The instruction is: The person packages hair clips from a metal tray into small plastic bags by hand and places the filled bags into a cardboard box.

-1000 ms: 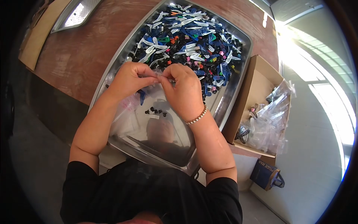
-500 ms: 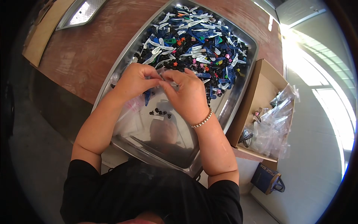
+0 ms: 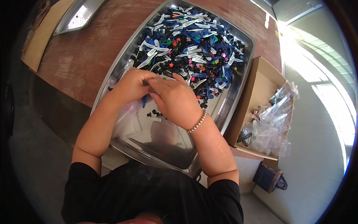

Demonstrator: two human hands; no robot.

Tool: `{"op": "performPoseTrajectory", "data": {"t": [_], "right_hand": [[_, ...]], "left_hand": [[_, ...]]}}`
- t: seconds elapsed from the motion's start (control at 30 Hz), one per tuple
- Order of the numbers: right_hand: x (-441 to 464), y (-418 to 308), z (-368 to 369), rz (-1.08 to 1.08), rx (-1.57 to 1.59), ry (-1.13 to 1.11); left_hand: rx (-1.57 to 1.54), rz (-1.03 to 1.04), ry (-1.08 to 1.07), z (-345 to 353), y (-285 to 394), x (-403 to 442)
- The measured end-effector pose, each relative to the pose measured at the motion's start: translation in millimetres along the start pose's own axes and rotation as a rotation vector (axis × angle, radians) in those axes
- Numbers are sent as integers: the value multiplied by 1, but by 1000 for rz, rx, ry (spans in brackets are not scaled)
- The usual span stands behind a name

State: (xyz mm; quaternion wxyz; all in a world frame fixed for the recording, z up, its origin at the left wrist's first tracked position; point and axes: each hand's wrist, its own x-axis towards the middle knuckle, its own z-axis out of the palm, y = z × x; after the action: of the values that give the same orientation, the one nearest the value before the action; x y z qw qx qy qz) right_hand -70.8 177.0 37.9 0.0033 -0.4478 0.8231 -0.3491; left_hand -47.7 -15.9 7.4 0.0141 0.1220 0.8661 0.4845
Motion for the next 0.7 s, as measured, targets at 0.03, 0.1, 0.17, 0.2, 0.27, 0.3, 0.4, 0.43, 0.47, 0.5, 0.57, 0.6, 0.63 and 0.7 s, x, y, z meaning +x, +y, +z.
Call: {"op": "performPoseTrajectory", "data": {"t": [0.03,0.1,0.17,0.2,0.27,0.3,0.4,0.43,0.47,0.5,0.57,0.6,0.63,0.7], "right_hand": [[0,2,1,2,0,3],[0,5,0,-58,-91,-121],[1,4,0,-95,-39,-127],[2,2,0,-136,14,-138],[2,-2,-6,-129,38,-188],[2,-5,-9,-124,62,-240],[3,-8,-14,-231,49,-195],[3,-9,-13,-233,50,-195],[2,-10,-12,-218,39,-171],[2,-11,-12,-204,29,-148],[-2,-10,-10,-171,19,-166],[-3,-9,-10,-136,9,-182],[-3,-9,-12,-135,11,-186],[1,-9,-17,-83,74,-142]], "left_hand": [[1,1,-3,-1,0,0],[78,-45,-77,-1,0,1],[19,-50,-122,-2,5,1],[-42,-59,-163,-3,8,0],[-37,-13,-214,-8,13,-1],[-34,33,-261,-9,14,-2],[-108,138,-237,-9,9,-4],[-107,138,-235,-12,11,-3],[-115,46,-316,-16,16,-2],[-124,-47,-397,-19,19,-1],[-154,-20,-371,-16,14,-3],[-184,7,-348,-15,12,-3],[-186,4,-346,-16,11,-4],[-193,-75,-307,-19,9,-3]]}}
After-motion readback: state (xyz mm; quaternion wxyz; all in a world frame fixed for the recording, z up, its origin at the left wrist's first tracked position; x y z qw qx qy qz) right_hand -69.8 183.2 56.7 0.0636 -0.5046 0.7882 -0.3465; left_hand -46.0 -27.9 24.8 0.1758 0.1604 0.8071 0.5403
